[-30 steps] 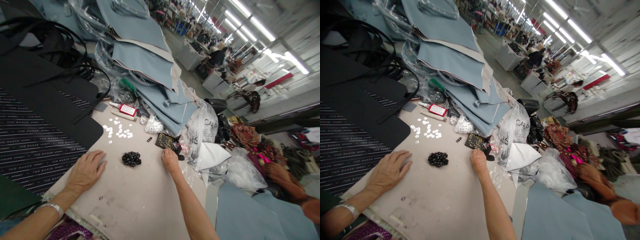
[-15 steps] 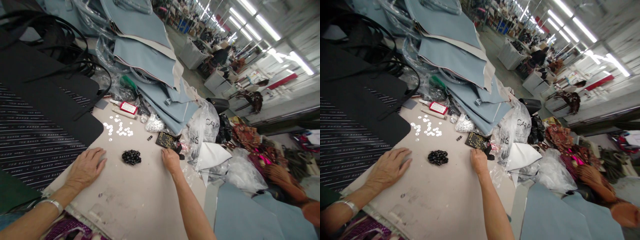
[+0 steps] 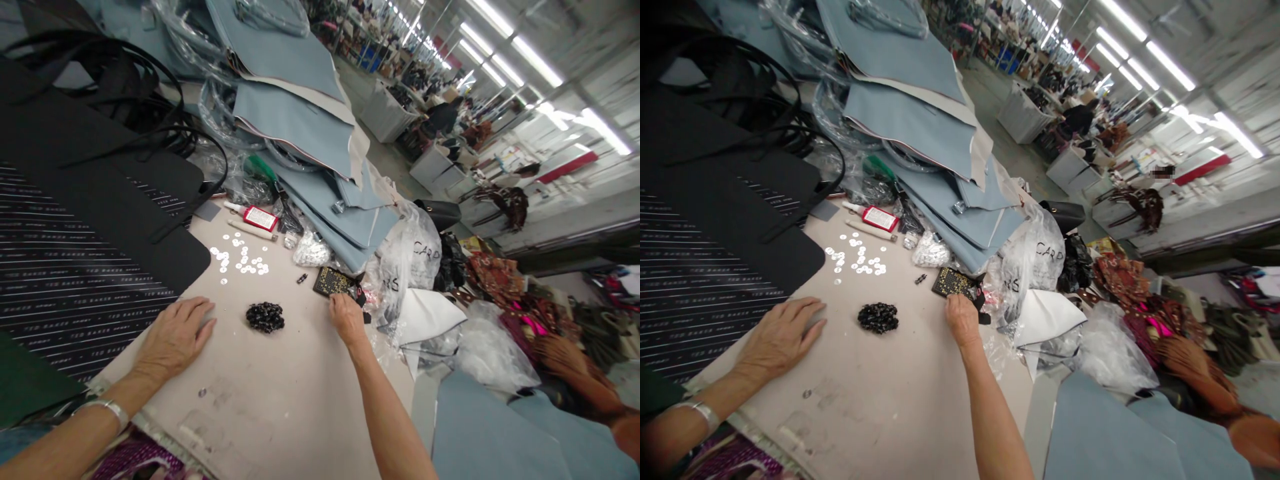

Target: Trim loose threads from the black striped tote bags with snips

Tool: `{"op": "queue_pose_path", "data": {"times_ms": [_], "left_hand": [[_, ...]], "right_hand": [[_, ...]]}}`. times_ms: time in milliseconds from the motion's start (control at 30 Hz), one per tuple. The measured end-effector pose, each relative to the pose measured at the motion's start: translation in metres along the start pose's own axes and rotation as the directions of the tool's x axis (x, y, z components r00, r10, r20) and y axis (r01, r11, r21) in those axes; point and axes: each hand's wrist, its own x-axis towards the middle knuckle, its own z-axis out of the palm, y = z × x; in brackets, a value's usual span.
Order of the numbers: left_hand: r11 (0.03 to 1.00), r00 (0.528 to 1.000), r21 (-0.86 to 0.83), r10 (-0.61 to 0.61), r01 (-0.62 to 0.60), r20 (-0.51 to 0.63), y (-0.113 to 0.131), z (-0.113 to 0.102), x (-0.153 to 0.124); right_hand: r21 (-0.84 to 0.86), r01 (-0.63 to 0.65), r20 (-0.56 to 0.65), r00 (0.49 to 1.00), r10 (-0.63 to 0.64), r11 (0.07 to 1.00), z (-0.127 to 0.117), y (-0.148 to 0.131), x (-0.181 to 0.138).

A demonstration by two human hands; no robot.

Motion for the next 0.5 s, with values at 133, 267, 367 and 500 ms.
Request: {"op": "queue_pose_path", "data": {"times_ms": [133, 267, 367, 500], "left_hand": [[1.000, 1.000, -0.001, -0.007, 0.007, -0.004, 0.001, -0.002, 0.001], [1.000, 1.000, -0.011, -0.019, 0.019, 0.000, 0.002, -0.002, 0.002], [0.999, 1.000, -0.029, -0.026, 0.026, 0.007, 0.002, -0.001, 0.002], [1.000, 1.000, -0.019, -0.024, 0.024, 0.012, 0.002, -0.001, 0.002]], "right_hand": [[0.016, -0.044, -0.029, 0.999, 0.044, 0.999, -0.012, 0.006, 0.005], [0.046, 0.030, 0.032, 0.999, -0.032, 0.998, -0.016, -0.018, 0.002], [0.056, 0.095, 0.114, 0.988, -0.101, 0.994, -0.013, -0.045, -0.003], [0.032, 0.132, 0.210, 0.968, -0.136, 0.991, -0.011, -0.060, -0.001]]}}
